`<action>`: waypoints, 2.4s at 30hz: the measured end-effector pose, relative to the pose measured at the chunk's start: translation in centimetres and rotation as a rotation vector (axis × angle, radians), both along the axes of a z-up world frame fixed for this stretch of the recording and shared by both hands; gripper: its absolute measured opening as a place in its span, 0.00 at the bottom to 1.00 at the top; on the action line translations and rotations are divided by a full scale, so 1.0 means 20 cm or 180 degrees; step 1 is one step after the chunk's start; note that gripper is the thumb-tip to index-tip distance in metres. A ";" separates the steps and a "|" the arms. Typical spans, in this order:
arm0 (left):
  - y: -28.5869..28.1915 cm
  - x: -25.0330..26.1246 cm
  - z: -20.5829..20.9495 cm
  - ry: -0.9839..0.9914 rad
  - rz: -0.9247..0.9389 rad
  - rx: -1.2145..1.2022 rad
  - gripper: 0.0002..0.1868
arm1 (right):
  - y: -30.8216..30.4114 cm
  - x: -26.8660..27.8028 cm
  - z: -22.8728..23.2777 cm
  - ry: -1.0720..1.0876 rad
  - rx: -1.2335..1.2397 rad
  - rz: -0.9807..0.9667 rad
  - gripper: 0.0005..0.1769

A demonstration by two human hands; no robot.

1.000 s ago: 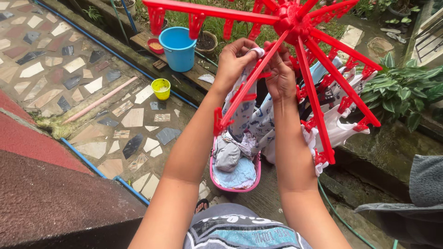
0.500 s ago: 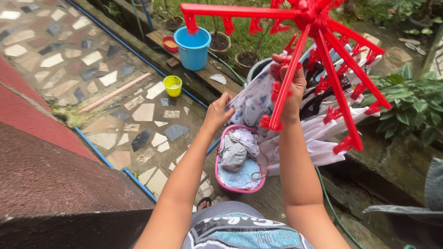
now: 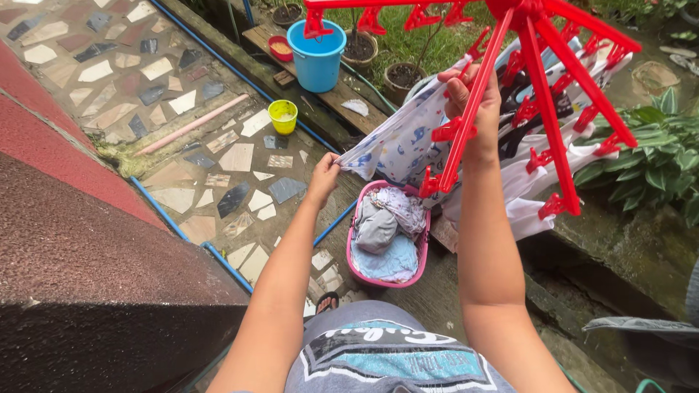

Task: The person takes various small items of clothing from a pink basket and hangs them individually onto a red circular drying rack by hand.

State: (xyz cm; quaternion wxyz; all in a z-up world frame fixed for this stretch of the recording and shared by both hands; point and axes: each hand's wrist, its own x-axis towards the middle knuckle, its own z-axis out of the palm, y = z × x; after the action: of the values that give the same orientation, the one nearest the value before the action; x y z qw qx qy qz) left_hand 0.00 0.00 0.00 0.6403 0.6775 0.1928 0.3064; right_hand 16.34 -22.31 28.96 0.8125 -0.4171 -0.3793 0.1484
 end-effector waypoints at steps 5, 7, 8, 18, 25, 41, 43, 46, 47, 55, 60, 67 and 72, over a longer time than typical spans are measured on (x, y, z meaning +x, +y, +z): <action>-0.07 -0.12 0.07 0.1080 -0.1325 -0.1577 0.07 | -0.05 -0.04 0.05 0.0371 0.0164 0.0914 0.09; -0.09 -0.17 0.05 0.0825 -0.1143 -0.0877 0.10 | -0.06 -0.07 0.06 0.0571 0.0158 0.0938 0.12; -0.09 -0.20 0.05 0.0556 -0.0944 -0.0184 0.12 | -0.08 -0.08 0.06 0.0766 0.0151 0.0967 0.16; -0.06 -0.15 1.14 -0.0873 0.0169 0.1041 0.09 | -0.09 0.07 -0.02 0.0198 0.0294 0.0549 0.11; -0.21 0.05 1.63 -0.0599 0.0203 0.1030 0.10 | -0.02 0.06 -0.02 0.0597 0.0569 0.1096 0.24; -0.40 0.16 1.74 -0.0986 -0.0602 0.1001 0.05 | 0.05 0.10 -0.11 0.1060 0.1024 0.0878 0.09; -0.42 0.16 1.76 -0.1076 -0.0648 0.1092 0.05 | 0.03 0.09 -0.10 0.0987 0.0964 0.0874 0.08; -0.45 0.21 1.77 -0.1234 -0.0709 0.1318 0.06 | -0.02 0.09 -0.09 0.0932 0.0846 0.0880 0.07; -0.46 0.22 1.76 -0.1312 -0.0718 0.1457 0.06 | -0.03 0.09 -0.10 0.0941 0.0788 0.0897 0.08; -0.60 0.29 1.70 -0.1262 -0.0444 0.1796 0.07 | -0.20 0.15 -0.11 0.0782 0.0343 0.0739 0.07; -0.67 0.29 1.59 -0.1590 -0.0444 0.1900 0.08 | -0.28 0.04 -0.07 0.0760 0.0155 0.0674 0.18; -0.77 0.30 1.24 -0.1227 -0.1016 0.0035 0.27 | -0.50 -0.08 -0.27 0.0578 -0.0094 0.0286 0.32; -0.86 0.28 0.77 -0.1078 -0.0894 -0.0518 0.26 | -0.63 -0.11 -0.53 0.0485 -0.0663 -0.0051 0.31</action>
State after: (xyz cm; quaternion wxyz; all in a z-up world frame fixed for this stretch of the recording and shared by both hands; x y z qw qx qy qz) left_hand 5.66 -17.28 15.37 0.7524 0.5827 0.0106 0.3070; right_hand 14.17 -34.99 18.35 0.7924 -0.4897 -0.2957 0.2117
